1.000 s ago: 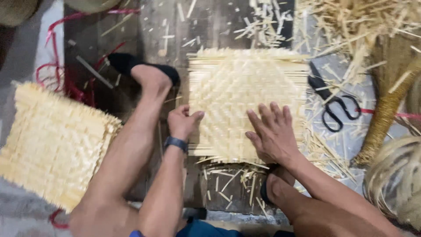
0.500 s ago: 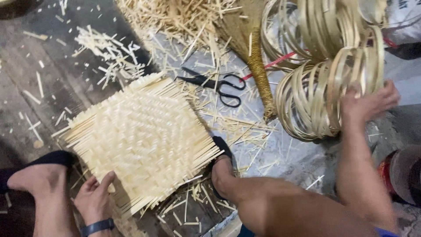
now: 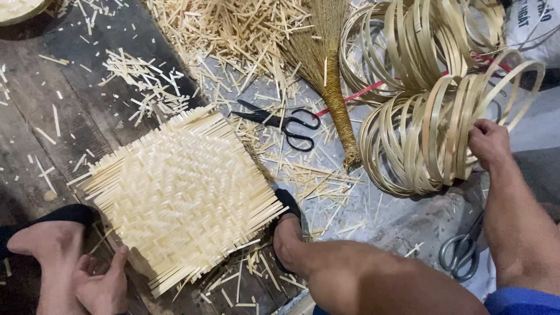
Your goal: Assembling and trimming bamboo strips using a wooden mold and scissors to create a round steamer component.
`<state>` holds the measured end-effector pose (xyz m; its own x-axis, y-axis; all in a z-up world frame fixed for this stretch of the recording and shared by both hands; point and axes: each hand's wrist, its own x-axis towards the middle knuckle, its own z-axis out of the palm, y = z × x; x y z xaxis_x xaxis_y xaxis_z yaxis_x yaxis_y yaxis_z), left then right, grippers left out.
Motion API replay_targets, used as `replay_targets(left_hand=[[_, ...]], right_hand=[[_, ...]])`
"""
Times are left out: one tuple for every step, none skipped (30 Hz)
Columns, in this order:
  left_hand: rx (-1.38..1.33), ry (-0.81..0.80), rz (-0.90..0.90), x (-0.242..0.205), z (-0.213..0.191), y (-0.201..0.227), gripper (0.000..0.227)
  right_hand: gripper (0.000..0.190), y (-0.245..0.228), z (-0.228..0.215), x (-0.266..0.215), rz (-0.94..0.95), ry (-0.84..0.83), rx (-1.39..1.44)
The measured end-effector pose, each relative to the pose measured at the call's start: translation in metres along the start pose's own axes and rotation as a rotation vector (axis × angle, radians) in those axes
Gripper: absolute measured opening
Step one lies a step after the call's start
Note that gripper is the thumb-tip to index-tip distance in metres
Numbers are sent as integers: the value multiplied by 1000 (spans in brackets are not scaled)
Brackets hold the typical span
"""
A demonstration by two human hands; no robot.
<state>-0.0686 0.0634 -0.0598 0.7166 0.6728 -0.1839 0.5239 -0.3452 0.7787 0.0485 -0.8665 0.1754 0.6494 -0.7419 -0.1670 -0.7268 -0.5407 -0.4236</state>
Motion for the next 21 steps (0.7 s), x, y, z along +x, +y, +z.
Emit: replay_targets(left_hand=[[2, 1, 0, 2, -1, -8, 89], [24, -22, -39, 5, -1, -14, 88], [46, -44, -78, 9, -1, -21, 86], [47, -45, -77, 11, 0, -25, 86], [-13, -30, -34, 14, 1, -29, 89], [-73, -13, 5, 14, 0, -35, 92], [-73, -13, 4, 9, -3, -18, 92], [19, -30, -12, 6, -8, -1, 88], [112, -46, -28, 4, -12, 16, 85], [110, -41, -28, 4, -12, 16, 85], [49, -1, 62, 4, -13, 16, 86], [-9, 39, 149, 3, -15, 16, 87], [-9, 44, 147, 0, -8, 72, 87], [13, 31, 336, -12, -12, 124, 74], [35, 13, 524, -31, -24, 172, 62], [47, 33, 508, -43, -20, 211, 62], [-112, -78, 545, -52, -17, 249, 57], [-273, -178, 579, -60, -14, 286, 53], [-261, -144, 564, -65, -3, 301, 53], [-514, -366, 508, -67, 7, 317, 55], [-770, -584, 446, -66, 16, 332, 61]], right_hand=[[24, 6, 4, -4, 1, -2, 1], [19, 14, 6, -10, -207, 108, -94], [16, 22, 8, -17, -415, 215, -190], [16, 5, 3, -43, -413, 216, -189], [15, -11, -2, -70, -539, 228, -401], [17, -29, -7, -97, -665, 236, -616], [17, -46, -13, -122, -666, 235, -617], [20, -64, -17, -148, -676, 226, -685], [24, -82, -22, -173, -685, 216, -753], [24, -92, -28, -182, -690, 218, -750], [25, -102, -34, -191, -787, 227, -759], [26, -112, -41, -201, -886, 230, -767], [26, -126, -45, -206, -891, 230, -765], [15, -140, -48, -211, -981, 140, -522], [18, -155, -50, -217, -1056, 48, -275], [18, -193, -52, -230, -1078, 30, -267], [27, -230, -55, -246, -921, -56, -86], [35, -269, -56, -262, -764, -154, 90], [35, -285, -45, -255, -791, -181, 97], [33, -303, -31, -248, -676, -509, 407], [31, -323, -16, -243, -521, -838, 699]])
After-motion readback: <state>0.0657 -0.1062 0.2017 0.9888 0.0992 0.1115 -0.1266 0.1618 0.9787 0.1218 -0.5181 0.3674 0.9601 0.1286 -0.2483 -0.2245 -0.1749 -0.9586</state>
